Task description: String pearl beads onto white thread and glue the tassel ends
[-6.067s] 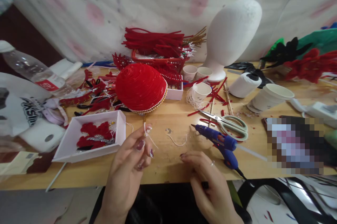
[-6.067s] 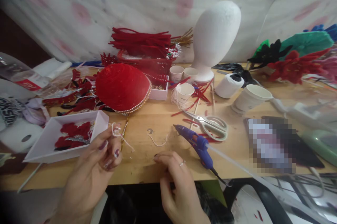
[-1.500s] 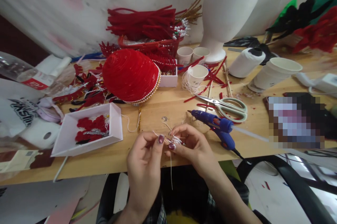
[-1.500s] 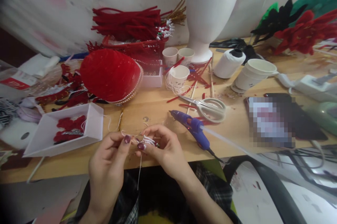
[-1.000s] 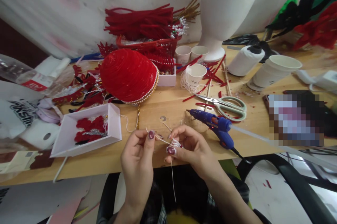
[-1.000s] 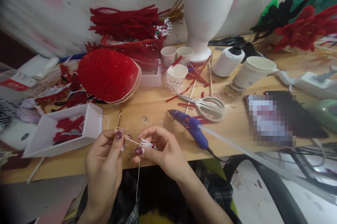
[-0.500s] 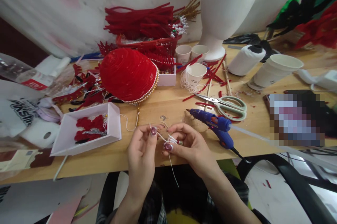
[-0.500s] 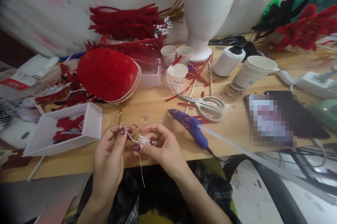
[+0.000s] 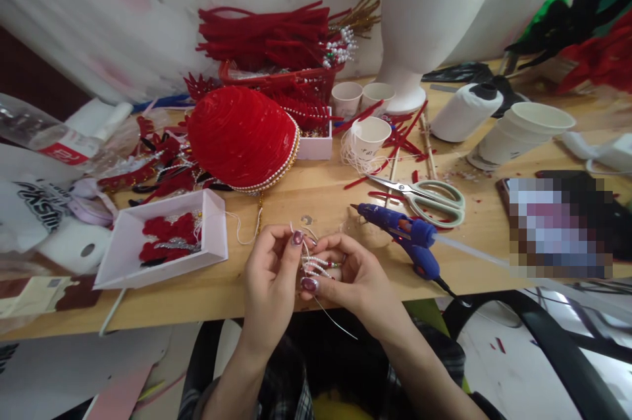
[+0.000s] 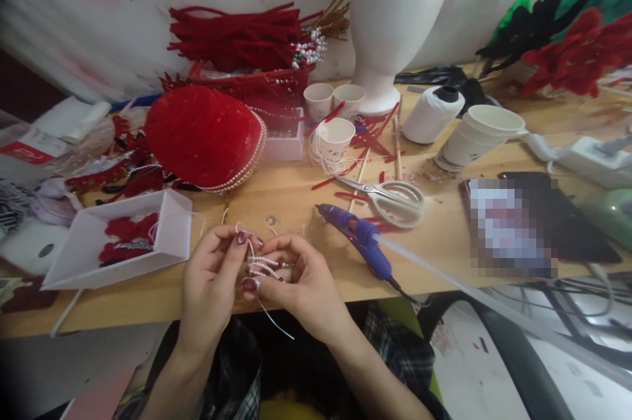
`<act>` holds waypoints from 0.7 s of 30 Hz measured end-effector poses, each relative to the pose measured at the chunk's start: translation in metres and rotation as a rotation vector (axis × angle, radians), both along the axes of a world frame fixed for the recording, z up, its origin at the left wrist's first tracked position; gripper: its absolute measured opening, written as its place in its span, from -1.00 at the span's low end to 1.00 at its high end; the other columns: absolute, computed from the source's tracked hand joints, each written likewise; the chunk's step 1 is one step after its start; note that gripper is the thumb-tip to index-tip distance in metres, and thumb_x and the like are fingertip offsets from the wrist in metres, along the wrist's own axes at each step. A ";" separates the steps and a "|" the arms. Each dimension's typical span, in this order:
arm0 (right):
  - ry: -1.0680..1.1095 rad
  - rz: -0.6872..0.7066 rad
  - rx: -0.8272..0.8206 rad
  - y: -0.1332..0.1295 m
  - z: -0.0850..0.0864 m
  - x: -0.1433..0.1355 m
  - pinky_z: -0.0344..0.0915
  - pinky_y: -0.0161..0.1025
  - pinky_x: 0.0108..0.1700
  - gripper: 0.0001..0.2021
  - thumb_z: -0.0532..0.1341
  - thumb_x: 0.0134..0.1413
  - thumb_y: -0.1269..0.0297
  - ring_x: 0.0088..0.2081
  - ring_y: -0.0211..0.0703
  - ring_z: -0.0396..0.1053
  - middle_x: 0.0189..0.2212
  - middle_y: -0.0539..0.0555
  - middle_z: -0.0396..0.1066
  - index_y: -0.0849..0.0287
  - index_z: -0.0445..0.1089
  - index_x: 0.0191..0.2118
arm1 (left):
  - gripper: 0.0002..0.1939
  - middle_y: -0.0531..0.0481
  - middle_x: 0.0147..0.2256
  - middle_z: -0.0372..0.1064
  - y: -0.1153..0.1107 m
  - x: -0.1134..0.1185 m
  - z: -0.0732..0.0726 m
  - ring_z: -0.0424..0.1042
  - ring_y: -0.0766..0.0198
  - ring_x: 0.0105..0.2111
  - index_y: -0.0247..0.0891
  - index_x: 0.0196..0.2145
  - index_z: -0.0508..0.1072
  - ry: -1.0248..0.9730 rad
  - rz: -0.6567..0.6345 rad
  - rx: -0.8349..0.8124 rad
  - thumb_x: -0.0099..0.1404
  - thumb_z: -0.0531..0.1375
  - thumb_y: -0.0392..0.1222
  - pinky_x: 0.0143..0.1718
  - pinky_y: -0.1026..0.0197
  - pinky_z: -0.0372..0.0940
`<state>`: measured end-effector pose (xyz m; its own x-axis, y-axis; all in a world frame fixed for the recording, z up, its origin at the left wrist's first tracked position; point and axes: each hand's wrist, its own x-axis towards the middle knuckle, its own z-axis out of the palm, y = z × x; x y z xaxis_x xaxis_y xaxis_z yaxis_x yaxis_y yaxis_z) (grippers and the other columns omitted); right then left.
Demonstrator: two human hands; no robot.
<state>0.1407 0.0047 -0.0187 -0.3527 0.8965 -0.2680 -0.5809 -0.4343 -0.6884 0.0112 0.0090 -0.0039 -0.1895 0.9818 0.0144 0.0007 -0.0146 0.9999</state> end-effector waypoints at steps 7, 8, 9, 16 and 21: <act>-0.045 -0.046 0.060 -0.002 -0.003 -0.006 0.53 -0.41 -0.31 -0.53 0.57 -0.18 0.29 -0.45 -0.35 0.57 -0.38 -0.09 0.54 0.18 0.37 -0.18 | -0.82 0.09 -0.44 0.51 -0.001 -0.005 -0.001 0.51 0.41 -0.45 -0.21 -0.30 0.45 0.025 0.033 0.054 0.41 0.23 -0.07 -0.39 0.45 0.38; -0.047 -0.060 0.067 -0.002 -0.004 -0.007 0.54 -0.40 -0.30 -0.56 0.56 -0.15 0.28 -0.44 -0.36 0.56 -0.38 -0.09 0.54 0.18 0.37 -0.18 | -0.82 0.09 -0.45 0.51 0.000 -0.005 -0.002 0.50 0.41 -0.46 -0.21 -0.30 0.44 0.023 0.033 0.052 0.41 0.22 -0.08 -0.40 0.46 0.37; -0.051 -0.072 0.076 -0.003 -0.004 -0.007 0.54 -0.40 -0.29 -0.59 0.54 -0.10 0.27 -0.43 -0.36 0.56 -0.39 -0.09 0.53 0.18 0.37 -0.18 | -0.82 0.10 -0.45 0.51 0.000 -0.005 -0.002 0.50 0.41 -0.46 -0.21 -0.30 0.44 0.023 0.032 0.056 0.42 0.22 -0.08 -0.40 0.46 0.37; -0.172 -0.079 0.159 -0.008 -0.005 -0.008 0.50 -0.39 -0.38 -0.72 0.39 0.13 0.23 -0.43 -0.36 0.54 -0.21 -0.02 0.52 0.09 0.35 -0.09 | -0.83 0.11 -0.48 0.47 0.003 0.000 -0.001 0.48 0.39 -0.48 -0.21 -0.33 0.42 0.028 0.080 0.102 0.42 0.21 -0.12 -0.43 0.43 0.39; -0.790 -0.416 0.596 -0.024 0.003 -0.004 0.45 -0.15 -0.02 -0.78 0.27 0.21 0.42 -0.07 -0.15 0.48 -0.10 0.05 0.44 0.03 0.40 -0.06 | -0.85 0.12 -0.49 0.47 0.001 -0.001 0.001 0.47 0.43 -0.47 -0.22 -0.32 0.43 0.058 0.134 0.139 0.42 0.21 -0.15 -0.39 0.46 0.38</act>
<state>0.1370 -0.0190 -0.0158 0.0926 0.9679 0.2336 0.0964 0.2248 -0.9696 0.0098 0.0102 -0.0028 -0.3131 0.9356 0.1632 0.0693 -0.1489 0.9864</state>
